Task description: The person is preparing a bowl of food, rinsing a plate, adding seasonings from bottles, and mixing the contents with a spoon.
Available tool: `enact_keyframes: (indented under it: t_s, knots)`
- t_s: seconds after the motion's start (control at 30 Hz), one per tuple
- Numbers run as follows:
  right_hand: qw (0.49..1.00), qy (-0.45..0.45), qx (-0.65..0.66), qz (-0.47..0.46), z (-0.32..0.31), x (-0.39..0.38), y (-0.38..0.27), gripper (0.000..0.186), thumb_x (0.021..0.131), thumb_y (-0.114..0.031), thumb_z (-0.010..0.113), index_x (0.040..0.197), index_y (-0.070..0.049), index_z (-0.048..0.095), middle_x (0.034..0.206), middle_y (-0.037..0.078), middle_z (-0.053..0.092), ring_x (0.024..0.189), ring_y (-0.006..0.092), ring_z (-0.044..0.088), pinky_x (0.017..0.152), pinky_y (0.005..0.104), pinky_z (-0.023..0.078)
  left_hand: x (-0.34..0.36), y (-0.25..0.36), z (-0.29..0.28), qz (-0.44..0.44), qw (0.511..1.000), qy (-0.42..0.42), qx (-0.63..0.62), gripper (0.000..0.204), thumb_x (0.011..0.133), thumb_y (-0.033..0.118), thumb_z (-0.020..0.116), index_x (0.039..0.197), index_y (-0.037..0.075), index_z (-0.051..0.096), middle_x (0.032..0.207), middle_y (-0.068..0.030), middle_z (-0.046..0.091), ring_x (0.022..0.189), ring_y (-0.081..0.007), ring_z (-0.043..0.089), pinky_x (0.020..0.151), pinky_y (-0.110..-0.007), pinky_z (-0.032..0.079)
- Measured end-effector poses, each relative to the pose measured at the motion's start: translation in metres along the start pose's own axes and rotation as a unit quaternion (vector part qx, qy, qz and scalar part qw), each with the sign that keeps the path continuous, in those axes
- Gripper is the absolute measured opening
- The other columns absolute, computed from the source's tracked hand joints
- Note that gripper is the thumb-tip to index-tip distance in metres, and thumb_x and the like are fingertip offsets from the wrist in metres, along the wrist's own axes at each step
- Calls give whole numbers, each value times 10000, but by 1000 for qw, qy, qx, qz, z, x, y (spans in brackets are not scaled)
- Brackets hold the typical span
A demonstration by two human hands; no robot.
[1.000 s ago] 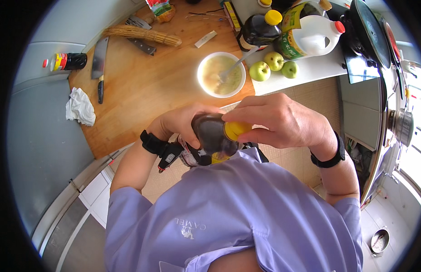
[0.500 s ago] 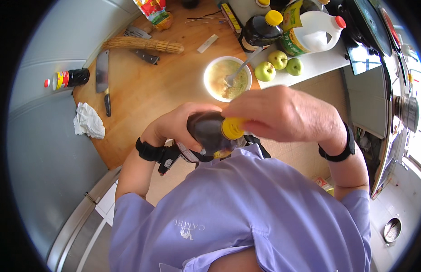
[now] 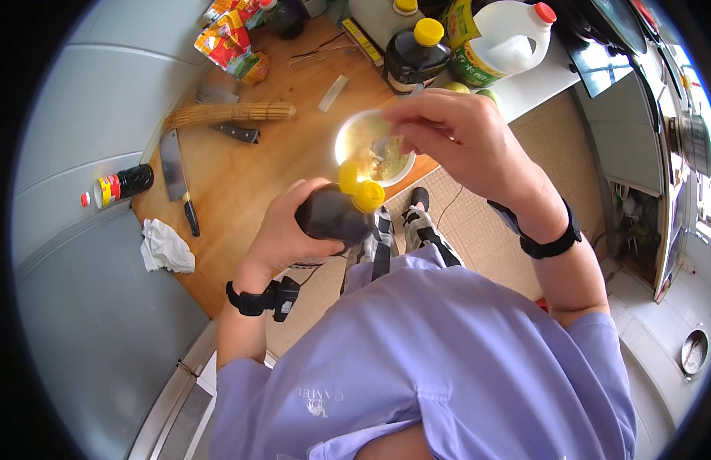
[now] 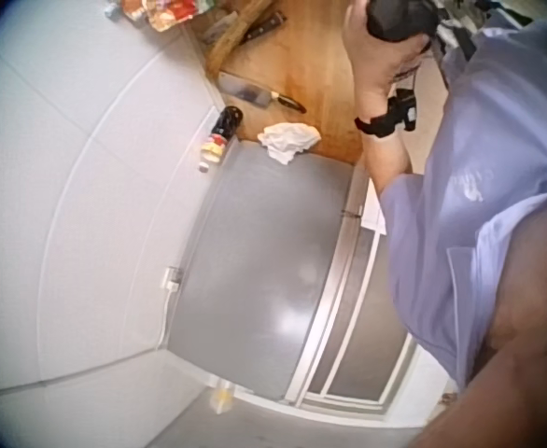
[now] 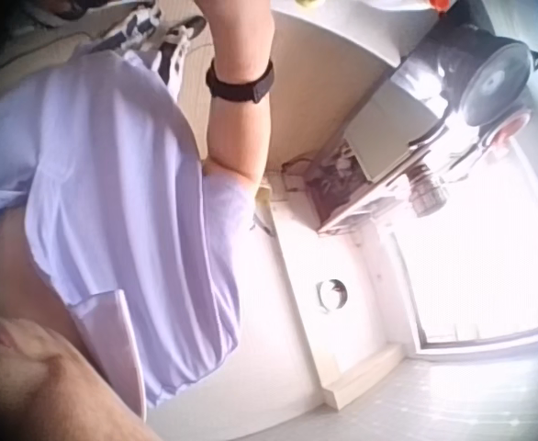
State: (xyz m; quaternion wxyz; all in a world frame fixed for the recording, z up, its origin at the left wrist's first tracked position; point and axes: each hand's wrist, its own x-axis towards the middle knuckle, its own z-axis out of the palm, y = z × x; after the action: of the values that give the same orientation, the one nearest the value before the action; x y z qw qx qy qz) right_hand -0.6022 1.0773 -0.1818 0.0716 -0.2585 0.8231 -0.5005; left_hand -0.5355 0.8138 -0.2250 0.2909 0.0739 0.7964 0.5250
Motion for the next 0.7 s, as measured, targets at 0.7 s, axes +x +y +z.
enact_keyframes:
  t_s: [0.7]
  knots:
    - [938,98,160,291,-6,-100,50,209,844,-52,570,1025,47,605,883,122,664,781,149,649,696,258,516,31,-2,10,-45,961,115,247,586,518,216,786,1026,6,581,928,-151,613,838,-291,605,759,-357,477]
